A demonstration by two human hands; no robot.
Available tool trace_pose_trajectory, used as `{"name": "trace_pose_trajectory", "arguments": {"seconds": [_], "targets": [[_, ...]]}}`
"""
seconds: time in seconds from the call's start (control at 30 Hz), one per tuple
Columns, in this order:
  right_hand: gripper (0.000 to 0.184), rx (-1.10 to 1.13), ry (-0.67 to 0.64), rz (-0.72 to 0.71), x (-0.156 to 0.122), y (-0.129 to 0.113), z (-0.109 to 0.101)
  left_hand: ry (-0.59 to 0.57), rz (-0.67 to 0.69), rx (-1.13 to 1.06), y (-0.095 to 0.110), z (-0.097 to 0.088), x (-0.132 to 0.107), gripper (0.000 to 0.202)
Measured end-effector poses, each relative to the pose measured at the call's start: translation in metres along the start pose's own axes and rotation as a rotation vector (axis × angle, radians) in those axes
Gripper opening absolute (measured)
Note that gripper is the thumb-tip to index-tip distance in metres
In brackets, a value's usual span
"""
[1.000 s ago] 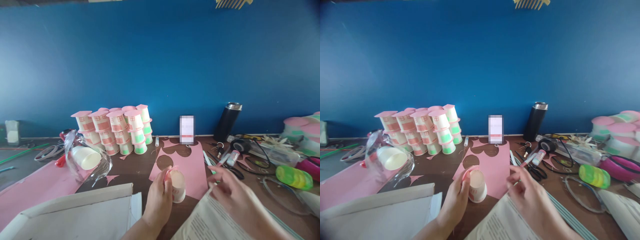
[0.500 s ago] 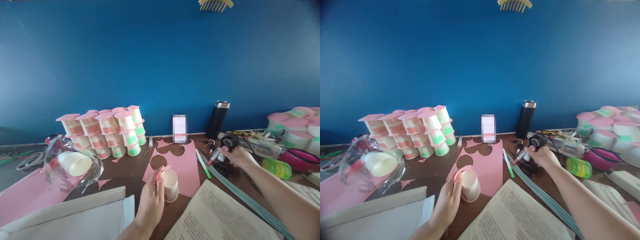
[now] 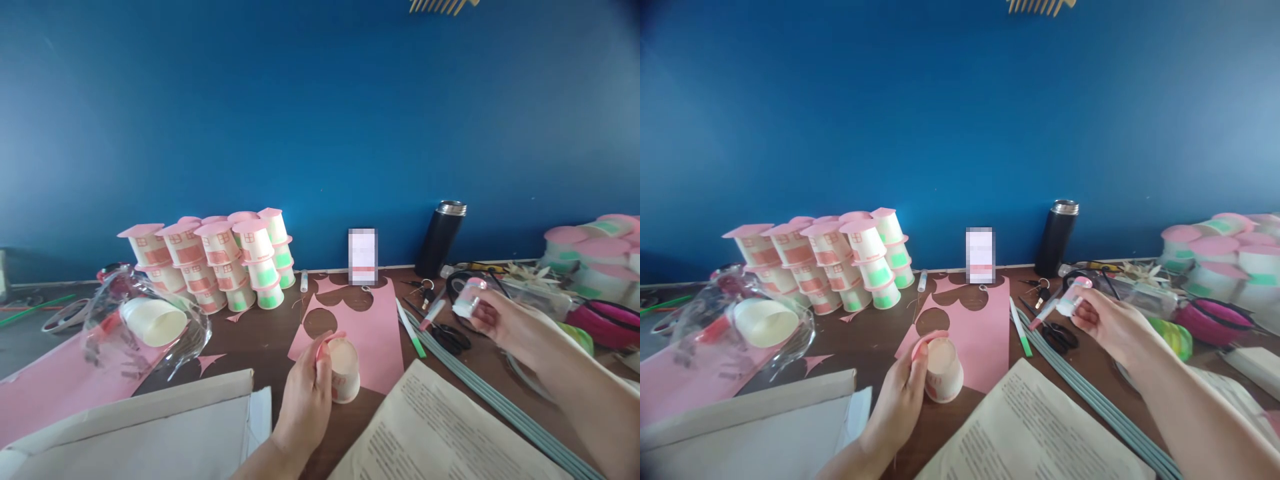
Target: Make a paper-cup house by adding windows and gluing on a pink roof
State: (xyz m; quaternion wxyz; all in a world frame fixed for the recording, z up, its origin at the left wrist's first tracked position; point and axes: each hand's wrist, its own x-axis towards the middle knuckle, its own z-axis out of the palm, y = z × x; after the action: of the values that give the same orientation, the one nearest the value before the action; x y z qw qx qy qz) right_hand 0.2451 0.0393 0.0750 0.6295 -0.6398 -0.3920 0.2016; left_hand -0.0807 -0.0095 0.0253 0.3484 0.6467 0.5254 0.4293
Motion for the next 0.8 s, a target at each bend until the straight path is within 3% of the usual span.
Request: {"name": "trace_pose_trajectory", "arguments": {"seconds": [0.17, 0.3, 0.37, 0.43, 0.53, 0.67, 0.8], "targets": [[0.024, 0.262, -0.351, 0.201, -0.044, -0.037, 0.018, -0.003, -0.056, -0.029, -0.003, 0.002, -0.001, 0.044], [0.031, 0.337, -0.459, 0.136, -0.092, -0.055, 0.045, -0.027, 0.013, -0.035, -0.005, 0.002, -0.001, 0.045], [0.033, 0.278, -0.473, 0.011, -0.116, -0.054, 0.059, -0.029, 0.017, -0.035, -0.005, 0.002, -0.001, 0.043], [0.031, 0.174, -0.395, -0.141, -0.135, -0.046, 0.07, -0.024, -0.004, -0.033, -0.005, 0.002, -0.001, 0.043], [0.028, 0.033, -0.352, -0.284, -0.149, -0.025, 0.081, -0.01, -0.041, -0.016, -0.005, 0.002, -0.001, 0.045], [0.027, -0.05, -0.371, -0.321, -0.148, -0.004, 0.085, 0.007, -0.047, -0.009, -0.003, 0.002, 0.0, 0.045], [0.028, -0.047, -0.404, -0.269, -0.144, 0.0, 0.086, 0.0, -0.04, -0.006, -0.002, 0.002, 0.0, 0.044]]}}
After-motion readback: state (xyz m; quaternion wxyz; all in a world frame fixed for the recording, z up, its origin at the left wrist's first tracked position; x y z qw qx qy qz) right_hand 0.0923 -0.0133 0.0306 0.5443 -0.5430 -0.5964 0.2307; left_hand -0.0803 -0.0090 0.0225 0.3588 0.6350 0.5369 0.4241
